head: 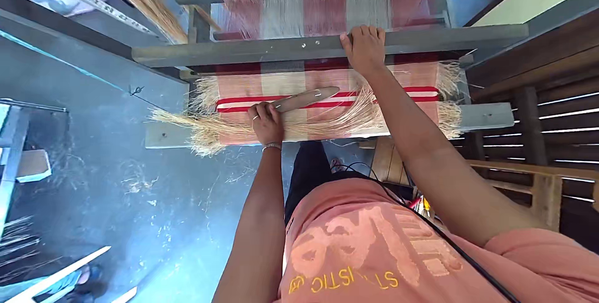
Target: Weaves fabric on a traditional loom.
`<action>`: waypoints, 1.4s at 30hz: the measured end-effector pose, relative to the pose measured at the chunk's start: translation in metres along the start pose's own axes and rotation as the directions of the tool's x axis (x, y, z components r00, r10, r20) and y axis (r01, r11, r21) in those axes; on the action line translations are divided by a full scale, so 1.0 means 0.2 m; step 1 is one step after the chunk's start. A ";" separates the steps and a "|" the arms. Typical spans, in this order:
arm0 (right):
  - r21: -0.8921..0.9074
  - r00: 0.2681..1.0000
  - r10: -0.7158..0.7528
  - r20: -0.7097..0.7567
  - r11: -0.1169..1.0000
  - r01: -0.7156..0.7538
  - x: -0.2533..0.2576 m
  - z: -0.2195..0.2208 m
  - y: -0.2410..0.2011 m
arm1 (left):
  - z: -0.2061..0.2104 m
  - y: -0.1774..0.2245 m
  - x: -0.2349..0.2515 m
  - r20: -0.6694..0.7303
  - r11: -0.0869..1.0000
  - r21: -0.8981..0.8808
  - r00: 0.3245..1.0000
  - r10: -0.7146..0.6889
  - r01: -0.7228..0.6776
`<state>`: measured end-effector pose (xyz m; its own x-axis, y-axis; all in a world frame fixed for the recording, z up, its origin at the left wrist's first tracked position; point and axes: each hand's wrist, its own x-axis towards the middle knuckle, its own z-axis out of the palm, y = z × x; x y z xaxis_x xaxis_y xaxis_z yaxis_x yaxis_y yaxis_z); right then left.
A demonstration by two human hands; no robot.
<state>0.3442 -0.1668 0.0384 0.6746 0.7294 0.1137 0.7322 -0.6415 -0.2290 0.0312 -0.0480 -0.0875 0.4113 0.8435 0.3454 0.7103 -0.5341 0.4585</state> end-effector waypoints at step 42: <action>0.944 0.979 0.104 0.175 0.263 -0.197 -0.75 -0.43 0.63 | 0.05 -0.04 -0.01 0.011 0.999 0.025 1.000 -0.020 0.020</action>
<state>0.3437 -0.3767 0.0748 0.7203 0.6889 -0.0814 -0.0285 -0.0879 -0.9957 0.0303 -0.0450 -0.0992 0.4033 0.8547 0.3268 0.7326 -0.5156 0.4444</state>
